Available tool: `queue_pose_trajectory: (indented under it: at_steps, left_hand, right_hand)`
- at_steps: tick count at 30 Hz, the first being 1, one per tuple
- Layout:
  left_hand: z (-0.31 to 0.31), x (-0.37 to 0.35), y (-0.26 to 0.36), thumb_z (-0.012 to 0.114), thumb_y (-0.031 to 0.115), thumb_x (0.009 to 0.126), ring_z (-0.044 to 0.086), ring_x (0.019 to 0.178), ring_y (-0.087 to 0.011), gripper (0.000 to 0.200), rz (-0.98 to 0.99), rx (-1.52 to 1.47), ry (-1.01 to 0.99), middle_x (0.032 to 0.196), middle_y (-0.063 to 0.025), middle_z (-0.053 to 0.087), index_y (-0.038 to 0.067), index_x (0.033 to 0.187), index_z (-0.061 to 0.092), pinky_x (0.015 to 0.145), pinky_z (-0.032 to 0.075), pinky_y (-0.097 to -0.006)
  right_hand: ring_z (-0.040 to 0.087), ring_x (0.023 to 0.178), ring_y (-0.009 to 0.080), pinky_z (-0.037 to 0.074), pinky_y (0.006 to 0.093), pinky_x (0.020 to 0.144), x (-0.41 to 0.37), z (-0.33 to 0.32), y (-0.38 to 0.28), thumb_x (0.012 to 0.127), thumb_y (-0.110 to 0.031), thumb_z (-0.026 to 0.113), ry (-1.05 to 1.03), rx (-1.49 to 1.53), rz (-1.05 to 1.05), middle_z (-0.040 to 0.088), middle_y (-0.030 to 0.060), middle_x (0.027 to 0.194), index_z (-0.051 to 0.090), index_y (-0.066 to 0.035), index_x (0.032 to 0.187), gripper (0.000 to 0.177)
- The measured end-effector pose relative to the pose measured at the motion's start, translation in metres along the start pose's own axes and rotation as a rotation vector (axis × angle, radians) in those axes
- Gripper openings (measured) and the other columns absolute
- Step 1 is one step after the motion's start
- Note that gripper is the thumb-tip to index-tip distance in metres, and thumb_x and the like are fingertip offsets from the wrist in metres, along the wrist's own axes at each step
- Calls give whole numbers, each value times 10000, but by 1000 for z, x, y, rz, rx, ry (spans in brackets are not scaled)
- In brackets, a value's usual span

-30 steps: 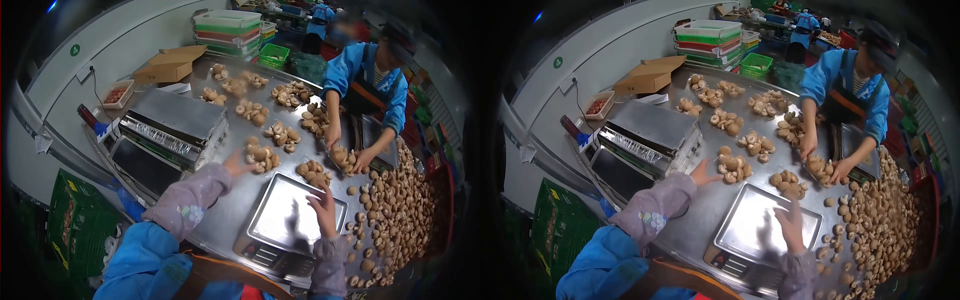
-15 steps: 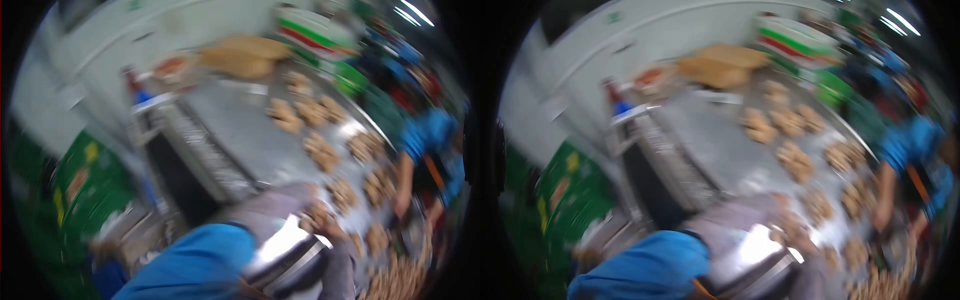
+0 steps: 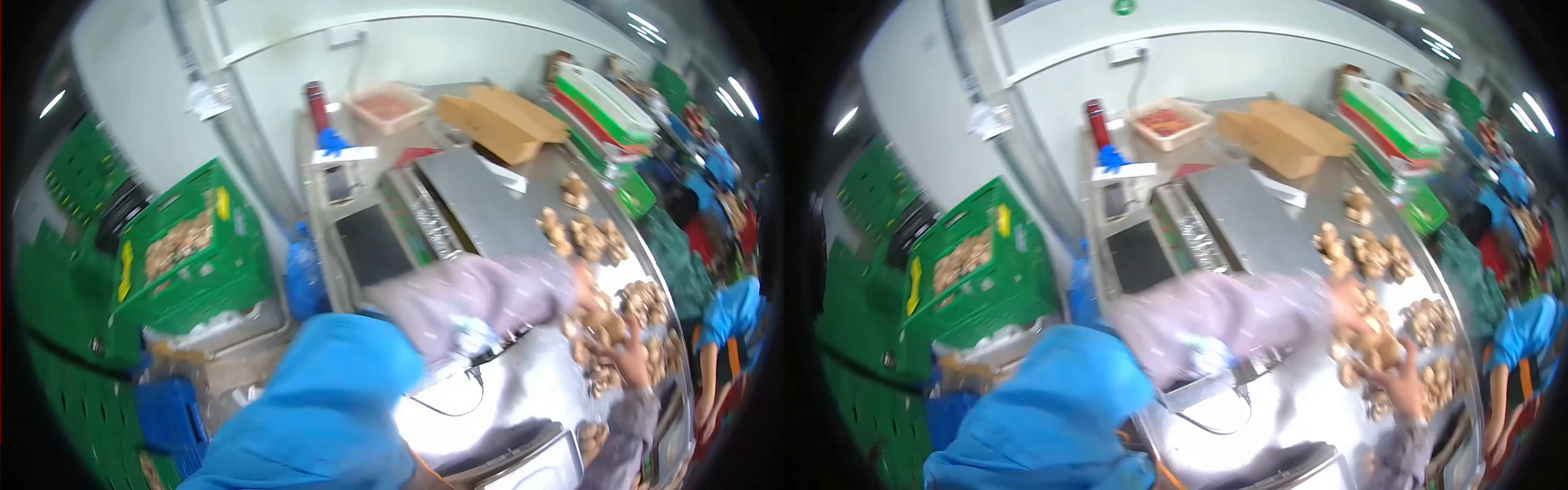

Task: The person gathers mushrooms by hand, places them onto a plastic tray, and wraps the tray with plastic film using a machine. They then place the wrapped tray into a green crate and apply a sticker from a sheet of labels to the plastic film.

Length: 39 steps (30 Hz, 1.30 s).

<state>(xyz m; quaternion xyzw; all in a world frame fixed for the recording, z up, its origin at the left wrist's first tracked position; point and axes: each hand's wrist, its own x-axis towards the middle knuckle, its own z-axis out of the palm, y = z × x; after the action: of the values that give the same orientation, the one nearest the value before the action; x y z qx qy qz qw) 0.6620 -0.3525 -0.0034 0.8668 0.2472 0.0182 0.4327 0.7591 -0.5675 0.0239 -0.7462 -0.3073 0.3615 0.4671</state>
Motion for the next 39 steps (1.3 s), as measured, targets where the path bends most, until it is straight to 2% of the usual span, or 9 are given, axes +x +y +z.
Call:
queue_pose_trajectory:
  at_steps: [7, 14, 17, 19, 22, 27, 30, 35, 39]
  left_hand:
    - [-143, 17, -112, 760, 564, 554, 502, 1077, -339, 984, 47, 176, -106, 1238, -245, 444, 14, 1280, 388, 892, 433, -391]
    - [-169, 74, -196, 750, 566, 575, 423, 1160, -371, 950, 77, -11, -183, 1231, -244, 446, 48, 1291, 401, 1010, 319, -404]
    - [-191, 69, -182, 735, 531, 623, 460, 1125, -362, 858, 121, 258, -159, 1177, -223, 505, 49, 1268, 439, 990, 348, -396]
    - [-197, 82, -190, 730, 502, 644, 466, 1124, -349, 788, 187, 111, -199, 1138, -205, 536, 67, 1248, 470, 980, 359, -385]
    - [-197, 89, -196, 720, 432, 682, 485, 1093, -320, 628, 343, 31, -205, 1074, -168, 583, 99, 1184, 542, 952, 382, -370]
    - [-192, 87, -208, 710, 264, 715, 529, 890, -276, 347, 580, 51, -162, 1018, -115, 608, 114, 1021, 644, 865, 433, -372]
    - [-206, 83, -210, 694, 221, 734, 519, 955, -260, 304, 410, -123, -367, 973, -94, 609, 114, 1014, 645, 873, 425, -349]
    - [-190, 70, -201, 702, 272, 726, 485, 1076, -282, 515, 457, -160, -222, 1125, -137, 538, 125, 1191, 536, 914, 401, -349]
    - [-186, 46, -182, 752, 445, 618, 357, 1223, -320, 829, 620, 83, -83, 1272, -175, 426, 130, 1307, 414, 1010, 294, -417]
  right_hand:
    - [628, 788, 242, 531, 328, 588, 102, 133, -53, 683, -57, 751, -7, -40, 84, 589, 178, 973, 287, -51, 1285, 760]
    - [615, 776, 206, 509, 302, 615, 164, 178, -33, 647, -145, 794, 113, 72, 165, 608, 167, 944, 318, -59, 1330, 837]
    - [582, 887, 239, 505, 318, 688, 151, 185, -40, 658, -231, 795, 217, -257, 104, 527, 199, 1064, 333, -63, 1327, 830]
    - [543, 931, 256, 491, 328, 748, 144, 198, -65, 672, -286, 786, 361, -479, -13, 449, 195, 1098, 387, -71, 1274, 753]
    - [561, 711, 183, 500, 310, 656, 147, 207, -61, 701, -248, 764, 479, -560, -64, 457, 141, 995, 487, -60, 1140, 552]
    - [588, 653, 147, 481, 242, 561, 146, 207, -39, 769, -202, 704, 501, -434, -118, 465, 99, 985, 517, -45, 1102, 413]
    - [590, 655, 126, 474, 237, 570, 145, 200, -36, 799, -236, 675, 520, -14, 75, 516, 74, 949, 524, -59, 1115, 392]
    - [556, 637, 90, 442, 217, 561, 166, 193, -13, 814, -204, 652, 585, -338, -30, 598, 44, 851, 587, -43, 1055, 297]
    - [556, 705, 81, 454, 229, 639, 159, 180, -27, 845, -166, 618, 319, 102, 162, 637, 33, 903, 593, -5, 1105, 307]
